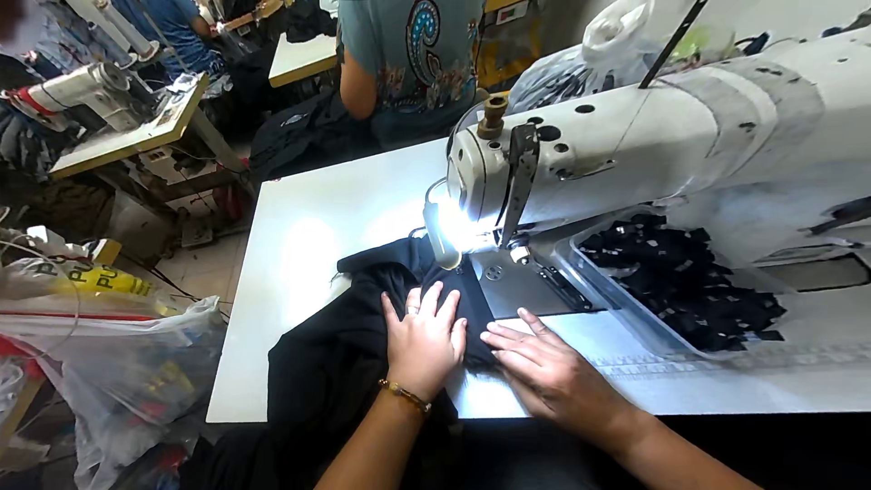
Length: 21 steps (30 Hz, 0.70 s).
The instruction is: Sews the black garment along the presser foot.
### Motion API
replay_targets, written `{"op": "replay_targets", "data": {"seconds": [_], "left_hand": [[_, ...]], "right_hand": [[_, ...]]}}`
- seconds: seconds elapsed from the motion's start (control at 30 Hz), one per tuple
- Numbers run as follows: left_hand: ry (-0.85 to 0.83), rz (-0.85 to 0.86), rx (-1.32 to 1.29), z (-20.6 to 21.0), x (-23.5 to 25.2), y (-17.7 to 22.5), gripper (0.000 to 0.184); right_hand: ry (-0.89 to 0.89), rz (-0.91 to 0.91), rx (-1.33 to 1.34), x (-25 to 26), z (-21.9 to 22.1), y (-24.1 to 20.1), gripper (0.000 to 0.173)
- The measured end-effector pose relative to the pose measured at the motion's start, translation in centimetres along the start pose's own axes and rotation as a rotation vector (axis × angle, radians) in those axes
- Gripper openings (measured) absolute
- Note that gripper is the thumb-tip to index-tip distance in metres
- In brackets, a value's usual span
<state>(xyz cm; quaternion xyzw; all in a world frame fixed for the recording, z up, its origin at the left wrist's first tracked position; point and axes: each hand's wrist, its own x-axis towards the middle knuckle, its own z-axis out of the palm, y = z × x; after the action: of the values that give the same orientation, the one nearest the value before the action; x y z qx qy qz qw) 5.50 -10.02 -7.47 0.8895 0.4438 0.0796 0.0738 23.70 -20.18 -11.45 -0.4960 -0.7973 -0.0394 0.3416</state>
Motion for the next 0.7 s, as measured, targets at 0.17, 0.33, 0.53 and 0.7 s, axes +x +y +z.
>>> {"op": "replay_targets", "data": {"seconds": [0.17,0.33,0.53,0.7], "left_hand": [[-0.033,-0.014,0.008,-0.4,1.3,-0.3,0.047],[-0.038,-0.011,-0.036,-1.0,2.4,-1.3,0.047],[0.313,0.461,-0.095,-3.2,-1.1,-2.8,0.026],[0.108,0.657,-0.327,-5.4,-2.9,-0.1,0.021]], "right_hand": [[0.009,0.004,0.002,1.3,0.5,0.9,0.031],[0.005,0.009,0.009,2.9,1.0,1.8,0.030],[-0.008,0.040,0.016,3.3,1.1,2.3,0.030],[-0.031,0.008,0.004,3.6,0.9,1.2,0.032]]}}
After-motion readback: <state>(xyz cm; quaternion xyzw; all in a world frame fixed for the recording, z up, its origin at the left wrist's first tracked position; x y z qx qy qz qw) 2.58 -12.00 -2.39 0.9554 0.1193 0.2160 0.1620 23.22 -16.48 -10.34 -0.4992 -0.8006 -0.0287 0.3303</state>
